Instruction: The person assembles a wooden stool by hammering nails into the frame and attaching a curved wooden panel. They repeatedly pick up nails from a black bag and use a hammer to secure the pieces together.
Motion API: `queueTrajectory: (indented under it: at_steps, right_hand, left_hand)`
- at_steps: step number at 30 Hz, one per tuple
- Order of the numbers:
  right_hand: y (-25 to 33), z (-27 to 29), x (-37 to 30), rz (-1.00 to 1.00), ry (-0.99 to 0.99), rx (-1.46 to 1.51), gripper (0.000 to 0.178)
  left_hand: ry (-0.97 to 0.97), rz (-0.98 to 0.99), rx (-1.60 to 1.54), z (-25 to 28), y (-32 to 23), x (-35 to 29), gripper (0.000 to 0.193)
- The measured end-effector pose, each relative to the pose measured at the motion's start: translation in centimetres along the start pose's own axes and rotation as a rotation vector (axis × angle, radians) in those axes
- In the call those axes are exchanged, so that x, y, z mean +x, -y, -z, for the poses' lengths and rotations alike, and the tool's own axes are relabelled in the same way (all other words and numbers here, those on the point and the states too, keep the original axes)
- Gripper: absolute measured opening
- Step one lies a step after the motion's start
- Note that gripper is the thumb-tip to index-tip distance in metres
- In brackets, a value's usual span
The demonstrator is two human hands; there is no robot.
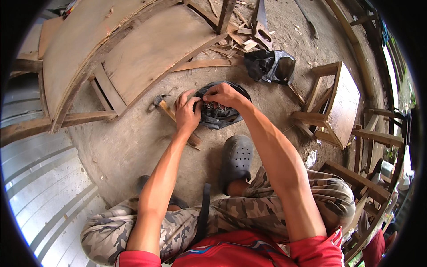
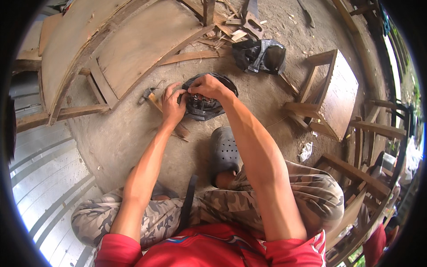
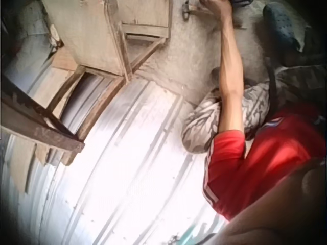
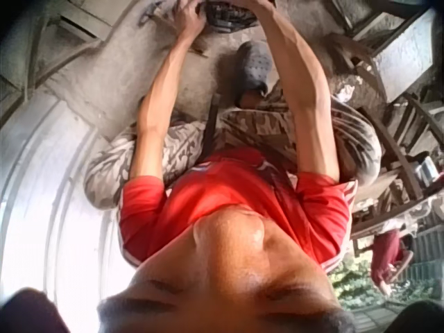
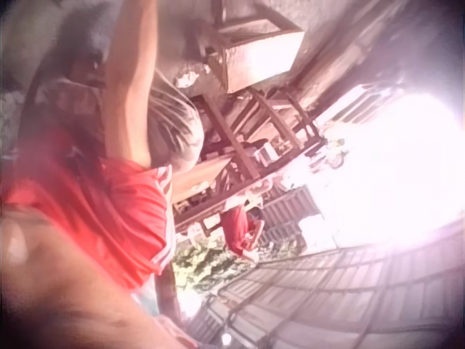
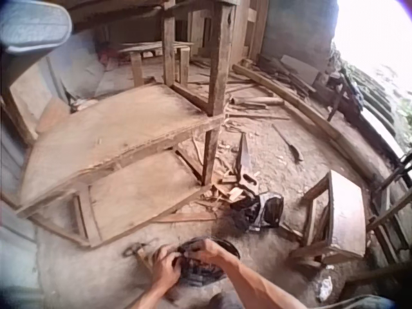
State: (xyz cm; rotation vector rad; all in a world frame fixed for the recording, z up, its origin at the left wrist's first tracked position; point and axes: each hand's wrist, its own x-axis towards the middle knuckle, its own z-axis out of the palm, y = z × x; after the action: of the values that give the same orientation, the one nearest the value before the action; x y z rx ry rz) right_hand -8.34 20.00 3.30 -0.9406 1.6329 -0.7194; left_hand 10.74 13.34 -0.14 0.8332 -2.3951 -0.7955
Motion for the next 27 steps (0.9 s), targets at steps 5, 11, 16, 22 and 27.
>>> queueTrajectory:
  at_steps: [5, 11, 16, 22, 27]
  right_hand:
    - [1.8, -2.8, 2.8, 0.060, -0.070, -0.060, 0.025]
    - [4.9, -7.3, 6.0, 0.115, -0.149, -0.115, 0.029]
    - [8.9, -11.4, 7.1, 0.059, -0.033, -0.077, 0.028]
    - [8.2, -13.7, 8.2, -0.026, -0.050, -0.568, 0.041]
    - [7.2, -13.6, 6.8, -0.267, -0.051, -0.787, 0.056]
  left_hand:
    - [-0.053, 0.293, -0.302, 1.4, 1.1, 0.2, 0.018]
    - [-0.223, 0.895, -1.104, 4.1, 1.0, 0.1, 0.032]
    - [-0.480, 1.022, -1.240, 6.6, 4.0, -1.9, 0.035]
    - [-0.690, 0.909, -0.745, 9.4, 8.7, -4.2, 0.023]
    - [-0.807, 0.741, -0.343, 12.8, 12.5, -5.1, 0.026]
